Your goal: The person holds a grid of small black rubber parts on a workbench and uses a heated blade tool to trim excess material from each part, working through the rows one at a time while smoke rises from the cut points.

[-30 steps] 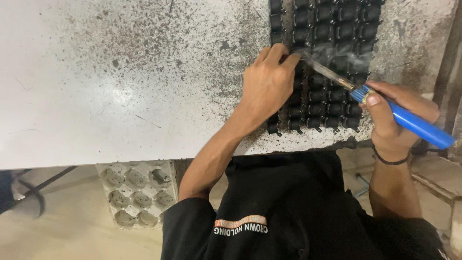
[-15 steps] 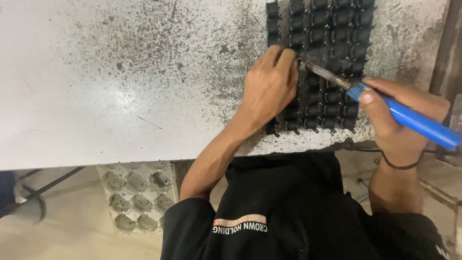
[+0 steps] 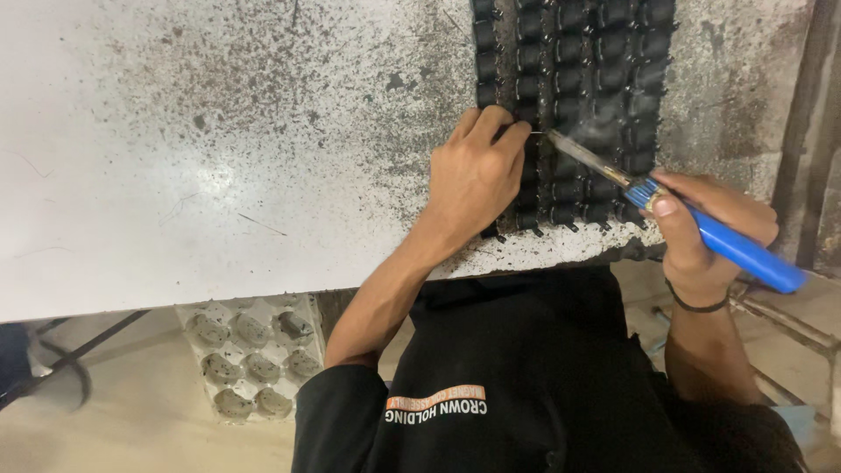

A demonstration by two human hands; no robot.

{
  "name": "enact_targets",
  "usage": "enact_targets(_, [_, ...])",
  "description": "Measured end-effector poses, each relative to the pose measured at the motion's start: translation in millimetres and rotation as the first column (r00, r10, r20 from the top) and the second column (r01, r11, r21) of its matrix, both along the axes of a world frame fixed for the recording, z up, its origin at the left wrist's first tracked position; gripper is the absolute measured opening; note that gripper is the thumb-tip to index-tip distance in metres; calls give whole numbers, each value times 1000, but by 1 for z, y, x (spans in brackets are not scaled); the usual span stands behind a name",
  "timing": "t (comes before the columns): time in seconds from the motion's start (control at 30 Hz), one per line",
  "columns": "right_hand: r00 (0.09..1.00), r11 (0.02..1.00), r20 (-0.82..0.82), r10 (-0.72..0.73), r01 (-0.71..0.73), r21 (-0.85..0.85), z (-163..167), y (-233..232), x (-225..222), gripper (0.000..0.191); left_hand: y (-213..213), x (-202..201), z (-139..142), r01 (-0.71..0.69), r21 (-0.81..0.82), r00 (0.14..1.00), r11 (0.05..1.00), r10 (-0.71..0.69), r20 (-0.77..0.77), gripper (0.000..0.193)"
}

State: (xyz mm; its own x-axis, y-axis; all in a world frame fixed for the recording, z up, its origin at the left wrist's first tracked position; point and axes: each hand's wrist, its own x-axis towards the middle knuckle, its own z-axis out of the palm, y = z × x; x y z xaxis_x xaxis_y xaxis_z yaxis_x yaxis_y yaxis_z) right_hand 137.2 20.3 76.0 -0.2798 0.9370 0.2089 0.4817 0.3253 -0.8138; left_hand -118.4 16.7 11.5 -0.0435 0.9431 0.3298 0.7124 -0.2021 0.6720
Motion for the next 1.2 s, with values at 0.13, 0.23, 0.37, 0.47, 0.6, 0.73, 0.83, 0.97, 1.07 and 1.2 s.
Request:
enact_targets(0.13, [998,1000,56,19,-19,2,4,0,-3,35,-1,0,1,1,-10,1000,1000,-1,13,20])
enact_targets(0.23, [995,999,95,39,-40,13,7,0,-3,34,-1,-3,1,-7,-7,1000,1000,7,20,22])
enact_targets(0.37, [998,999,55,32,-32,-11,10,3,-13,32,1,-3,-1,19,-24,1000,1000,-19,-3,20])
enact_targets(0.47, [984,998,164,65,-68,13,18,6,-21,30,0,0,-4,59,-32,998,998,-59,-1,26])
enact_targets(0.6, [944,977,289,160,-194,91,33,8,-28,28,2,5,-3,63,-49,998,997,-63,3,27])
enact_targets(0.73, [949,981,280,147,-176,82,40,11,-25,27,-2,4,12,24,-24,999,999,-23,26,32])
enact_targets(0.83, [996,997,51,76,-76,5,35,10,-14,29,-17,-5,24,-82,67,995,994,79,55,27])
enact_targets(0.97, [992,997,-116,-49,42,-59,7,-14,1,33,-37,-11,25,-66,53,997,996,63,52,32])
enact_targets(1.07, [995,998,-82,-54,50,-44,-9,-29,17,35,-43,-3,18,-37,-85,999,996,40,28,29])
enact_targets(1.2, [999,999,-25,-33,33,-31,-15,-34,24,34,-44,6,8,-41,-2,999,999,41,16,29])
